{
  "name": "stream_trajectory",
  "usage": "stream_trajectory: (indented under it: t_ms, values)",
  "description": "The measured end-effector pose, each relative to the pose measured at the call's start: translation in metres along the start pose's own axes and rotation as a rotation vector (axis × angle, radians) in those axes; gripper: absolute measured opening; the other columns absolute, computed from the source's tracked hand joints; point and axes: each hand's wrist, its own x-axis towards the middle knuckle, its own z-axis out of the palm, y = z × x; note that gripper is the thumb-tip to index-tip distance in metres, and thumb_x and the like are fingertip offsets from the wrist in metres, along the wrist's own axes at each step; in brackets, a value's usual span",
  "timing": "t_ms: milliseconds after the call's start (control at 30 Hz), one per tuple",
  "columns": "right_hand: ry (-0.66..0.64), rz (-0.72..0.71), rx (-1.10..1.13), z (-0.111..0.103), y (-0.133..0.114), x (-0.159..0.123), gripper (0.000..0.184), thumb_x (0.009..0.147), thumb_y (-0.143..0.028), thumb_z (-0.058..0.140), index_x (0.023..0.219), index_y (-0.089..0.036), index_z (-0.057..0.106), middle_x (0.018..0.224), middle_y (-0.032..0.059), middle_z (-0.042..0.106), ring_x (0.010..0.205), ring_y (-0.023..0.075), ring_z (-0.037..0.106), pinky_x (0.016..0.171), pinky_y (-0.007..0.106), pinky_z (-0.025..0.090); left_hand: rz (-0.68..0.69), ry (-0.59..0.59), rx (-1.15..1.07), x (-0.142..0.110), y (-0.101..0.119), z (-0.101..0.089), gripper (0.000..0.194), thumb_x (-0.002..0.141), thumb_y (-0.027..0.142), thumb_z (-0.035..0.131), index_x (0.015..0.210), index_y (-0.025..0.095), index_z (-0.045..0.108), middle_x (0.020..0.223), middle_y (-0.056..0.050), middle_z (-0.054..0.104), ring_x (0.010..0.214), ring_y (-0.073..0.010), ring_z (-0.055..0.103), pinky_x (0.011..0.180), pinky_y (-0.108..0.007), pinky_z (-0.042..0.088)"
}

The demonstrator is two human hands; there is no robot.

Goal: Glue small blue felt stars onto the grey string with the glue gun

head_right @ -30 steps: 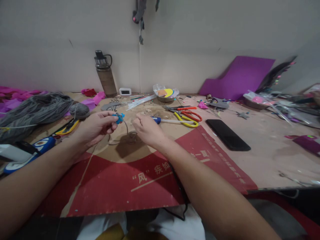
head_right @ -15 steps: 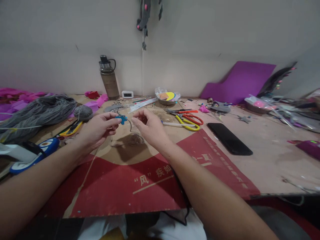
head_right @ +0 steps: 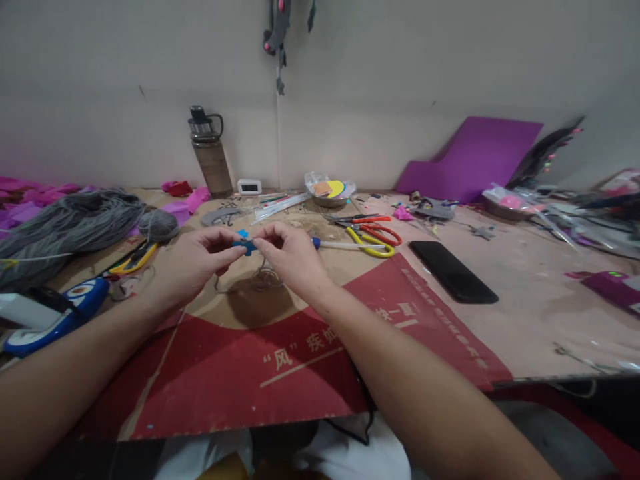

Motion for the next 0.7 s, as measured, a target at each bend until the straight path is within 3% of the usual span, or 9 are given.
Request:
stream_trajectory:
  t_ms: [300,533,700]
  values:
    - [0.039,-0.033,-0.082,0.004,0.007,0.0,0.01,0.08,-0.028,0.058,0.076,-0.019,0.057,0.066,-0.0031,0.054,0.061,0.0108,0.047,0.058,0.026,0.036,-0.013,-0.026,0.03,-0.002,0.006,0.001,0.013,0.074,0.025,0.07,0.083,0.016,0.072,0.057,0.004,0.057,0.048,-0.0074,0.042,0.049,-0.022,0.033]
    - [-0.028,0.056,0.188,0.001,0.011,0.004,0.021,0.081,-0.039,0.06,0.081,-0.018,0.06,0.068,-0.0035,0.05,0.058,0.009,0.038,0.054,0.026,0.031,-0.099,-0.112,-0.261,0.005,-0.015,0.0,0.02,0.074,0.035,0.074,0.079,0.016,0.068,0.059,0.005,0.051,0.048,-0.0059,0.038,0.045,-0.021,0.027]
    - [-0.012,0.047,0.133,0.001,0.01,0.002,0.017,0.08,-0.035,0.062,0.082,-0.018,0.062,0.071,-0.0028,0.053,0.06,0.0093,0.04,0.056,0.026,0.032,-0.098,-0.105,-0.248,0.006,-0.016,0.0,0.021,0.073,0.034,0.074,0.079,0.015,0.068,0.059,0.004,0.052,0.048,-0.0057,0.038,0.046,-0.021,0.027]
